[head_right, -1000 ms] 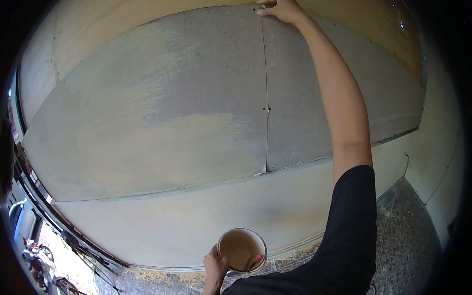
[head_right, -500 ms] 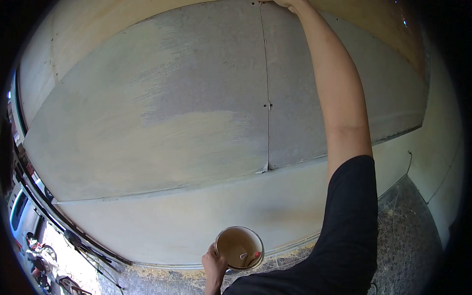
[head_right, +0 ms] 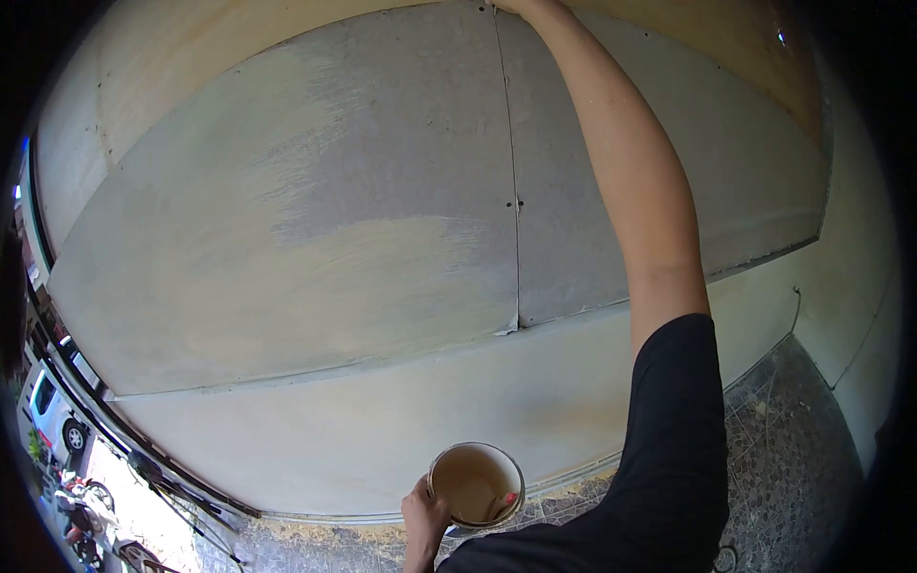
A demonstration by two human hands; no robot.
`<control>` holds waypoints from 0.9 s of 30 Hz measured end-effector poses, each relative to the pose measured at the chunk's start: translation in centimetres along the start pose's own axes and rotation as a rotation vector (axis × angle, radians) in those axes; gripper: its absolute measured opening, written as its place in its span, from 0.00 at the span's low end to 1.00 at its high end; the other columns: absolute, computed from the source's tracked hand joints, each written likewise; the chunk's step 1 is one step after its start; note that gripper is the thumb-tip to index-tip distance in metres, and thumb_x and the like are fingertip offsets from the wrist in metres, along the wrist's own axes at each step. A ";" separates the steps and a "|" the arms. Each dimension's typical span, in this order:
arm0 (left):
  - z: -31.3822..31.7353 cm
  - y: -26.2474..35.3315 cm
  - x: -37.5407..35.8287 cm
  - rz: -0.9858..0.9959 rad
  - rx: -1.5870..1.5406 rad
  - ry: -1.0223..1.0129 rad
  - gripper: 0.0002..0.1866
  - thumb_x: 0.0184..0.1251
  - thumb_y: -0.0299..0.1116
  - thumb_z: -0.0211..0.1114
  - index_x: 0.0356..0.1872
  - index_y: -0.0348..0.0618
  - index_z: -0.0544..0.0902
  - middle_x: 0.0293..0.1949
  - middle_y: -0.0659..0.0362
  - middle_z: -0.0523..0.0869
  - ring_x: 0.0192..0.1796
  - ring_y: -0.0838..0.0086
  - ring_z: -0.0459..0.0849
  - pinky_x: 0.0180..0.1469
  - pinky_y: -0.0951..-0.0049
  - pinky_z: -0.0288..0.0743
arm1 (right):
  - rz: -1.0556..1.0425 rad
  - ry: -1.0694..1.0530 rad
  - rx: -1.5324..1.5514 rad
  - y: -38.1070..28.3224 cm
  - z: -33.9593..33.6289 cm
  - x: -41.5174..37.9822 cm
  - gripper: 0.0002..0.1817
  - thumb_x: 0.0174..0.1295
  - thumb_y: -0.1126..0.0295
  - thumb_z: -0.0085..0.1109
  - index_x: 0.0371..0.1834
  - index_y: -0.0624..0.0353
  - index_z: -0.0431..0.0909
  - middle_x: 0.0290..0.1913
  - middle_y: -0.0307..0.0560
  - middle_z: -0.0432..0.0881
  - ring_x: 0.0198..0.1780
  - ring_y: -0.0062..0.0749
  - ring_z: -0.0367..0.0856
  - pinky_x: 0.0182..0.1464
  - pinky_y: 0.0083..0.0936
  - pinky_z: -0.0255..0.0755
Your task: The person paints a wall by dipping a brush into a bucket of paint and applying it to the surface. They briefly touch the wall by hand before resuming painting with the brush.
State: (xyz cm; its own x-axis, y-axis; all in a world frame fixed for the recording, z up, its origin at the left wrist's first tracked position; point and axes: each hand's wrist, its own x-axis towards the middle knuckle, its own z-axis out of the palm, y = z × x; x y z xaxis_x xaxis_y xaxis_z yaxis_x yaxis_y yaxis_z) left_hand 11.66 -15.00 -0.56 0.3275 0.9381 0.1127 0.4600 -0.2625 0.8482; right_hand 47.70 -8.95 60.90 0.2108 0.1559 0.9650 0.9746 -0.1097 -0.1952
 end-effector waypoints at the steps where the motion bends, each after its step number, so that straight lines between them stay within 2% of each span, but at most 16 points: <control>1: 0.1 -0.1 -0.1 -0.002 -0.004 -0.004 0.13 0.67 0.30 0.63 0.49 0.36 0.86 0.34 0.35 0.88 0.41 0.36 0.88 0.43 0.44 0.81 | 0.086 -0.243 -0.111 -0.5 -1.5 -0.8 0.15 0.55 0.74 0.80 0.45 0.67 0.91 0.35 0.51 0.93 0.30 0.34 0.89 0.40 0.32 0.83; 5: 0.5 -0.5 0.5 0.043 0.010 -0.025 0.14 0.67 0.31 0.63 0.49 0.36 0.86 0.34 0.35 0.88 0.41 0.36 0.89 0.43 0.46 0.81 | 0.031 -0.310 -0.158 3.9 -1.8 -0.7 0.18 0.57 0.74 0.78 0.52 0.65 0.91 0.38 0.52 0.93 0.31 0.33 0.89 0.40 0.33 0.84; 7: 0.6 -0.4 0.6 0.067 0.028 -0.035 0.14 0.67 0.31 0.63 0.49 0.36 0.86 0.33 0.35 0.88 0.41 0.37 0.89 0.42 0.47 0.82 | 0.056 -0.363 0.112 4.2 -2.4 -1.2 0.21 0.60 0.75 0.75 0.58 0.64 0.89 0.43 0.55 0.93 0.37 0.34 0.90 0.42 0.34 0.83; 8: 0.6 -0.2 0.6 0.062 0.021 -0.022 0.14 0.67 0.31 0.64 0.49 0.36 0.86 0.34 0.35 0.88 0.41 0.37 0.89 0.42 0.47 0.82 | 0.060 -0.362 0.108 4.2 -2.2 -1.7 0.21 0.60 0.75 0.75 0.58 0.64 0.89 0.43 0.55 0.93 0.37 0.34 0.90 0.42 0.34 0.83; 10: 0.4 -0.2 0.6 0.063 0.011 -0.008 0.14 0.66 0.31 0.64 0.50 0.36 0.87 0.34 0.36 0.89 0.41 0.38 0.89 0.42 0.47 0.82 | -0.024 -0.194 0.207 3.8 -1.3 -2.9 0.18 0.62 0.77 0.72 0.56 0.65 0.90 0.45 0.56 0.93 0.44 0.39 0.91 0.47 0.35 0.83; 11: 0.2 -0.2 0.7 0.066 0.009 -0.009 0.14 0.66 0.31 0.64 0.50 0.37 0.87 0.33 0.36 0.89 0.41 0.38 0.89 0.42 0.48 0.82 | -0.030 -0.190 0.205 4.0 -0.9 -3.2 0.18 0.62 0.77 0.72 0.56 0.65 0.90 0.45 0.56 0.93 0.44 0.39 0.91 0.47 0.35 0.83; 13: 0.1 0.0 1.0 0.076 -0.002 -0.002 0.15 0.66 0.31 0.65 0.51 0.37 0.87 0.33 0.36 0.89 0.41 0.38 0.89 0.43 0.48 0.82 | -0.332 0.011 0.039 5.4 0.8 -3.3 0.11 0.64 0.77 0.71 0.48 0.65 0.91 0.44 0.56 0.93 0.48 0.44 0.90 0.52 0.36 0.81; 14: 0.0 0.0 1.0 0.054 0.000 0.000 0.16 0.66 0.33 0.65 0.51 0.37 0.88 0.35 0.37 0.90 0.42 0.39 0.90 0.44 0.50 0.83 | -0.338 0.016 0.041 6.0 1.4 -3.2 0.11 0.64 0.77 0.71 0.48 0.65 0.91 0.44 0.56 0.93 0.48 0.44 0.90 0.52 0.36 0.81; 16: -0.3 0.4 1.0 0.034 0.002 0.006 0.17 0.66 0.35 0.66 0.51 0.37 0.89 0.36 0.38 0.90 0.43 0.41 0.91 0.46 0.52 0.84 | -0.293 0.088 0.168 6.1 2.0 -3.2 0.06 0.64 0.76 0.71 0.42 0.65 0.91 0.42 0.56 0.92 0.48 0.47 0.89 0.54 0.36 0.80; 17: -0.4 0.7 1.0 0.034 -0.007 0.010 0.17 0.66 0.35 0.66 0.52 0.37 0.89 0.36 0.38 0.90 0.43 0.41 0.91 0.46 0.52 0.84 | -0.294 0.090 0.170 6.2 2.0 -3.0 0.06 0.64 0.76 0.71 0.42 0.65 0.91 0.42 0.56 0.92 0.48 0.47 0.89 0.54 0.36 0.80; 20: -0.3 0.0 1.1 0.052 -0.010 0.010 0.16 0.66 0.33 0.66 0.51 0.36 0.88 0.34 0.37 0.89 0.42 0.40 0.91 0.44 0.50 0.83 | -0.277 0.074 0.096 4.9 0.8 -3.0 0.05 0.65 0.76 0.70 0.41 0.65 0.91 0.38 0.53 0.91 0.43 0.42 0.90 0.49 0.36 0.81; 22: -0.3 -0.1 1.1 0.066 -0.007 0.010 0.14 0.66 0.31 0.66 0.50 0.36 0.87 0.33 0.36 0.89 0.41 0.38 0.90 0.42 0.48 0.82 | -0.016 -0.138 0.174 3.2 -0.6 -3.1 0.04 0.65 0.75 0.71 0.39 0.64 0.92 0.36 0.49 0.91 0.38 0.35 0.90 0.44 0.34 0.82; 26: -0.3 -0.4 0.8 0.062 -0.009 0.032 0.14 0.66 0.30 0.64 0.49 0.35 0.86 0.33 0.35 0.88 0.41 0.37 0.89 0.43 0.47 0.83 | 0.058 -0.178 0.222 3.3 0.3 -1.2 0.04 0.66 0.76 0.69 0.37 0.62 0.91 0.33 0.48 0.91 0.32 0.30 0.89 0.39 0.33 0.82; 27: -0.1 -0.7 0.8 0.069 -0.016 0.038 0.14 0.66 0.30 0.63 0.49 0.35 0.86 0.33 0.34 0.88 0.41 0.37 0.89 0.43 0.47 0.83 | 0.156 0.001 0.359 3.1 1.1 -0.7 0.05 0.67 0.74 0.67 0.34 0.63 0.90 0.32 0.50 0.90 0.31 0.31 0.89 0.39 0.33 0.83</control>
State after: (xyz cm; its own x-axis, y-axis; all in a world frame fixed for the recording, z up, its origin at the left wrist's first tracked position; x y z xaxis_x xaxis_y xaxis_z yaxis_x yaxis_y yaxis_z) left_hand 11.53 -14.10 -1.00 0.3260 0.9259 0.1907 0.4240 -0.3235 0.8459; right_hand 50.67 -8.36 59.46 0.3585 0.1632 0.9192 0.8954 0.2184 -0.3880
